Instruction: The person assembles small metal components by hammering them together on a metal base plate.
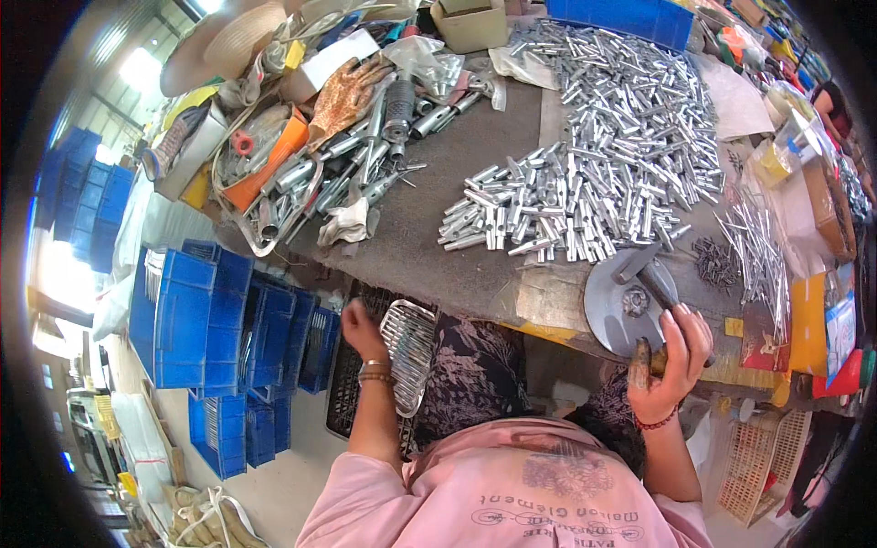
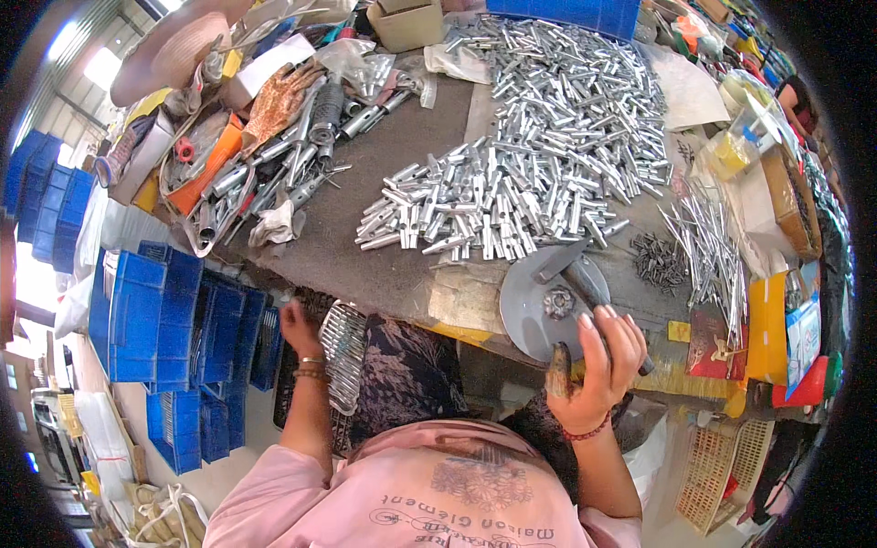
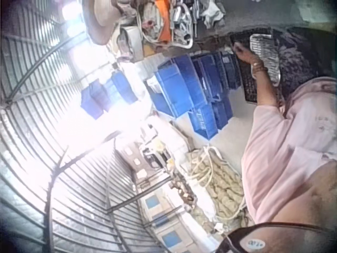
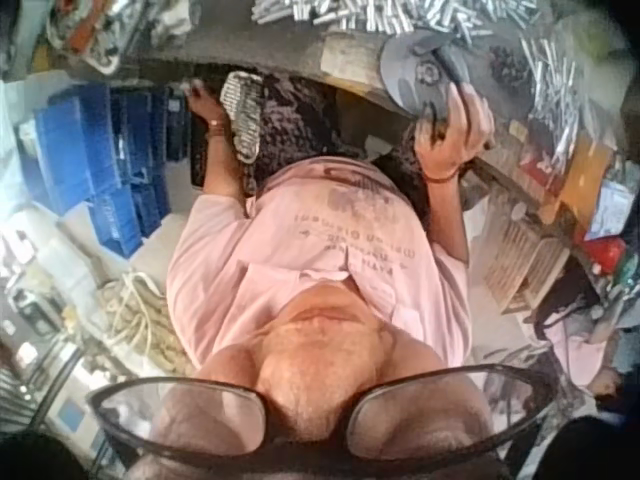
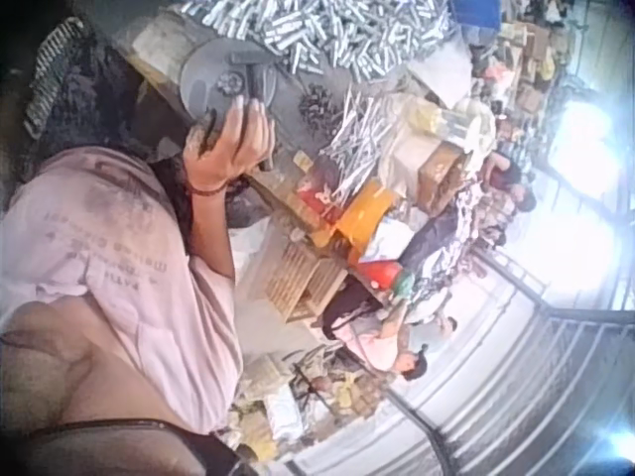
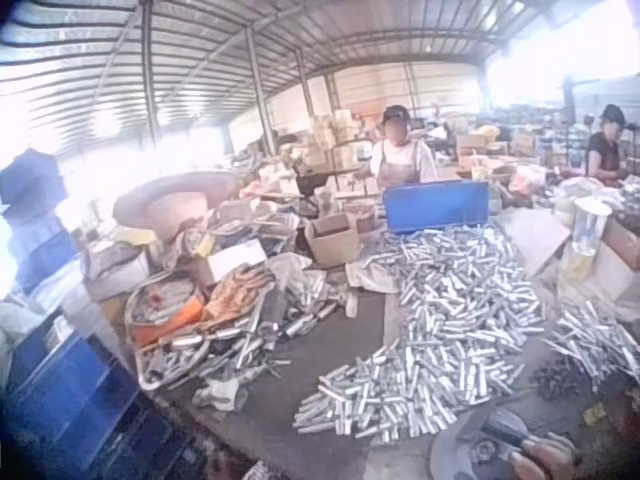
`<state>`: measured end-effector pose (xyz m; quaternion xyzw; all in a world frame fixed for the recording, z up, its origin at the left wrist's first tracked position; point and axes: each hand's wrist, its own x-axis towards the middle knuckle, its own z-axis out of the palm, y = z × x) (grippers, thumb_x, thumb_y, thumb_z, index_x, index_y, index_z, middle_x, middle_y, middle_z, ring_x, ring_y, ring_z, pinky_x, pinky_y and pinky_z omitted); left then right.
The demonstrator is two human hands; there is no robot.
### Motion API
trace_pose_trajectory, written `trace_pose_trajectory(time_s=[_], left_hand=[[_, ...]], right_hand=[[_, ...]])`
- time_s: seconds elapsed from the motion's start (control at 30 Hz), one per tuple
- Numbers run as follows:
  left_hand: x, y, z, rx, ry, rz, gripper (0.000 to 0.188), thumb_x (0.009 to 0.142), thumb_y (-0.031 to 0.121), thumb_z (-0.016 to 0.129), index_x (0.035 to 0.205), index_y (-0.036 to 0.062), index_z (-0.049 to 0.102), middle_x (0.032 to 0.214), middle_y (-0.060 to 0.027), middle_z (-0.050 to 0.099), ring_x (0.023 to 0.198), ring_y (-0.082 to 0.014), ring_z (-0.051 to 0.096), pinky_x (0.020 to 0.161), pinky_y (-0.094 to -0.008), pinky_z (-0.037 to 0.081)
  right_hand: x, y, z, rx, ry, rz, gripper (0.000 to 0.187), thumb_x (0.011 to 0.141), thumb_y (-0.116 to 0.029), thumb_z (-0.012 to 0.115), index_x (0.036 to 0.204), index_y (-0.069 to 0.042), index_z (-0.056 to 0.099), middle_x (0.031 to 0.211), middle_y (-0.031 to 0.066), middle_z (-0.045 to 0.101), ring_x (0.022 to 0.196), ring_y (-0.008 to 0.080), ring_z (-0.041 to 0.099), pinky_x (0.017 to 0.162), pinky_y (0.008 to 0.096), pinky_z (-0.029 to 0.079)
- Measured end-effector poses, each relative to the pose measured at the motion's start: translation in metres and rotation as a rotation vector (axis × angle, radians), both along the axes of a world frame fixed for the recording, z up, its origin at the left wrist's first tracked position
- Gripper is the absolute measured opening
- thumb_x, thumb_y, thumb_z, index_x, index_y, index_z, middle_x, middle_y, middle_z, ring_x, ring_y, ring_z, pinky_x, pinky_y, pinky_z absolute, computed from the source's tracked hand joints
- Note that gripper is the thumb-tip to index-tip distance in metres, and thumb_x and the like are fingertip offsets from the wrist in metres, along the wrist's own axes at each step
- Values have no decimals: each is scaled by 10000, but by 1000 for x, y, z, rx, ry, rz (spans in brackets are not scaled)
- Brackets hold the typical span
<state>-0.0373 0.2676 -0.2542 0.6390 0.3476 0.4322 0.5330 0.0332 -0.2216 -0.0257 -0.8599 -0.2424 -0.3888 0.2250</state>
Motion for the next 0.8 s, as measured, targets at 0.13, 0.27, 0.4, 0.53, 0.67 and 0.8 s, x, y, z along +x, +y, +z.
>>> trace_pose_trajectory(time_s=[0.13, 0.27, 0.4, 0.53, 0.67, 0.8], left_hand=[[30, -45, 183, 23, -74, -153, 301, 1125, 317, 610, 961, 69, 652, 667, 33, 549, 543, -41, 401, 490, -241, 308], [65, -111, 267, 205, -83, -515, 159, 1082, 197, 664, 1052, 57, 733, 738, 41, 584, 599, -50, 483, 545, -214, 371], [92, -172, 304, 685, 134, -838, 123, 949, 140, 791, 1049, 69, 775, 905, -66, 675, 801, -202, 658, 722, -328, 537], [114, -204, 286, 1056, 280, -782, 213, 910, 262, 815, 1032, 93, 773, 953, -102, 671, 895, -330, 672, 774, -429, 546], [114, -211, 272, 1005, 295, -797, 204, 896, 266, 824, 981, 97, 750, 935, -91, 646, 889, -322, 658, 767, -442, 535], [104, -223, 278, 973, 165, -816, 210, 866, 208, 851, 981, 87, 726, 1009, -86, 673, 965, -320, 664, 822, -436, 536]], right_hand=[[8, 7, 4, 71, -19, 24, 401, 981, -269, 702, 1303, -29, 702, 1324, 172, 675, 1225, 380, 657, 1103, 559, 485], [15, 11, 8, 93, -23, 47, 385, 933, -205, 730, 1279, -36, 720, 1324, 163, 670, 1215, 368, 665, 1094, 555, 488], [6, 10, 16, 66, -17, 27, 406, 887, -196, 729, 1273, -69, 740, 1329, 143, 656, 1221, 353, 662, 1100, 550, 484], [6, 6, 8, 62, 3, 37, 437, 835, -172, 739, 1268, -117, 760, 1310, 110, 655, 1237, 322, 657, 1108, 533, 485], [-3, 4, 14, 79, 19, 47, 450, 804, -136, 742, 1253, -127, 770, 1300, 92, 659, 1235, 296, 661, 1111, 513, 491], [-3, 4, 14, 103, 28, 62, 454, 801, -139, 742, 1254, -139, 773, 1295, 74, 665, 1219, 277, 672, 1105, 507, 496]])
